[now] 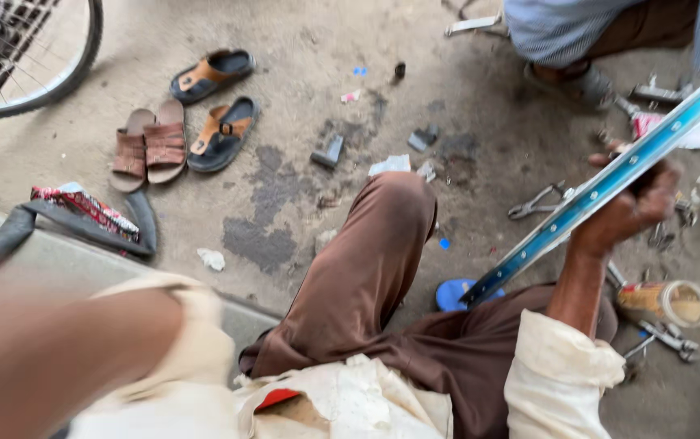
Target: The person sits on the ground and uses a small metal tool to scrape and clean the inner surface of a bicycle wheel rim. They rotate the wheel periodically to access different sections of the rim while another person works on a separate wheel nearby.
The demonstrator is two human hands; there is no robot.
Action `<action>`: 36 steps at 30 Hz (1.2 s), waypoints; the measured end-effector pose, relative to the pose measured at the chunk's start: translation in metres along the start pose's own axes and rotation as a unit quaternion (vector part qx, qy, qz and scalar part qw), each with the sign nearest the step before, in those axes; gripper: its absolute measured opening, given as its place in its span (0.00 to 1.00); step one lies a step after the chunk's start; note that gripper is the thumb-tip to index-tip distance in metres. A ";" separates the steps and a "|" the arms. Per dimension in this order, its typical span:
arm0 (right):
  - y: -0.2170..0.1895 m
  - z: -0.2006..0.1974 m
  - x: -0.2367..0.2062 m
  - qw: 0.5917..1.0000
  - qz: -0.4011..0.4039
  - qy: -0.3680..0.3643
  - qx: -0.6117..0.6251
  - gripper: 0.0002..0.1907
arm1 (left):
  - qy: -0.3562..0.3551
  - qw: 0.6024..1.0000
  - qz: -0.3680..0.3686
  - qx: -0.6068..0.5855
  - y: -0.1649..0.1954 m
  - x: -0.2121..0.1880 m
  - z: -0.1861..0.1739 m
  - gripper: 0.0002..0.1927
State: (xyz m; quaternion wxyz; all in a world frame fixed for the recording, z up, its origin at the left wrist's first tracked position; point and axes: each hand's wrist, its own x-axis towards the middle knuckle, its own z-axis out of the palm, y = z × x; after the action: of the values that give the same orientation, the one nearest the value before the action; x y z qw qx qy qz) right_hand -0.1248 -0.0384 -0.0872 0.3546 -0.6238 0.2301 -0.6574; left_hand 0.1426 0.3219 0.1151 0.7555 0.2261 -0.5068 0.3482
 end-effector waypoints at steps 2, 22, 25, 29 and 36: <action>-0.004 0.003 0.001 1.000 0.010 0.014 -0.006 0.04 | -0.093 0.990 -0.104 -0.016 -0.020 -0.027 0.040 0.36; -0.002 -0.006 0.005 0.999 -0.045 0.011 -0.015 0.11 | -0.477 0.813 -0.333 0.031 -0.053 -0.357 0.243 0.45; 0.003 -0.010 0.004 0.999 -0.048 0.015 -0.022 0.12 | -0.509 0.788 -0.345 0.029 -0.052 -0.367 0.245 0.45; 0.017 -0.019 0.006 0.989 -0.105 0.006 -0.102 0.13 | -0.402 0.863 -0.301 -0.052 -0.073 -0.382 0.261 0.43; 0.031 -0.026 0.004 0.975 -0.155 -0.019 -0.156 0.17 | -0.464 0.853 -0.224 -0.085 -0.135 -0.398 0.274 0.50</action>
State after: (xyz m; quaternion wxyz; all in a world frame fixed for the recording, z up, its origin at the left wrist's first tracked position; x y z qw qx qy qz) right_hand -0.1446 -0.0645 -0.1106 0.1506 -0.7121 0.2233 -0.6484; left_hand -0.0193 -0.0755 -0.1456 0.5061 0.4042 -0.7617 -0.0205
